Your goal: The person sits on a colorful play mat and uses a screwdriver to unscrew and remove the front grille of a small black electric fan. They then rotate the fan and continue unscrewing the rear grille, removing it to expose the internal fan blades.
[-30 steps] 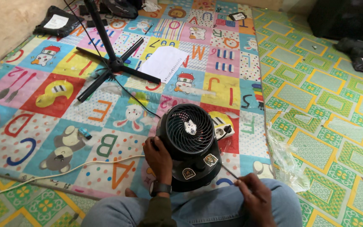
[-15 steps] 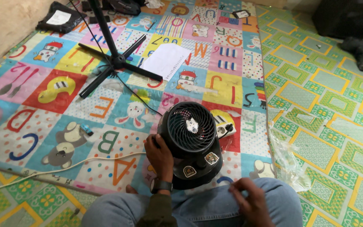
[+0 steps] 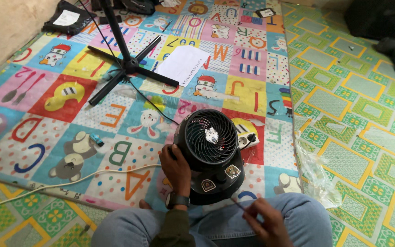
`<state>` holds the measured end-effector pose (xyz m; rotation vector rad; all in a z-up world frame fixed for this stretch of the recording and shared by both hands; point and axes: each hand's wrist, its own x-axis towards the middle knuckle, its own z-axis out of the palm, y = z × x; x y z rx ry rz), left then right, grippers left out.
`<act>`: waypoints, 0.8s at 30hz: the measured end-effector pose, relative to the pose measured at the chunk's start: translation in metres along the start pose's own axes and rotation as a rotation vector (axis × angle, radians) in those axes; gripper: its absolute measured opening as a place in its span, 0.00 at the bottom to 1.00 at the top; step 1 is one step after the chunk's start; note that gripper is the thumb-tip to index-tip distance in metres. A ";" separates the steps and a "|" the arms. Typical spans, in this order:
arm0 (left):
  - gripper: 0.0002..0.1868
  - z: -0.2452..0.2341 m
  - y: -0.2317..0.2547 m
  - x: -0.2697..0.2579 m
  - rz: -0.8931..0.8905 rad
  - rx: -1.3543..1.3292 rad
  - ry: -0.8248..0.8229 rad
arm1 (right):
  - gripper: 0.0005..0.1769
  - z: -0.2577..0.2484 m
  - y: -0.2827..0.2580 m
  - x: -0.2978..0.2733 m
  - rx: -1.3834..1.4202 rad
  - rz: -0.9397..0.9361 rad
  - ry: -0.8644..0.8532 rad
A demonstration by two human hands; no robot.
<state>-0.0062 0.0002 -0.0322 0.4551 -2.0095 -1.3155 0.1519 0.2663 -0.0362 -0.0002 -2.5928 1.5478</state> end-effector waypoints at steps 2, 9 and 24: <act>0.16 0.005 0.001 0.003 0.014 0.006 -0.007 | 0.02 0.000 0.003 0.001 0.089 -0.047 -0.004; 0.15 0.006 -0.001 0.002 0.023 0.000 -0.002 | 0.03 0.002 -0.005 0.002 0.098 -0.088 0.030; 0.15 0.002 0.004 0.001 0.020 0.011 -0.011 | 0.04 0.013 -0.015 -0.007 -0.013 0.123 0.098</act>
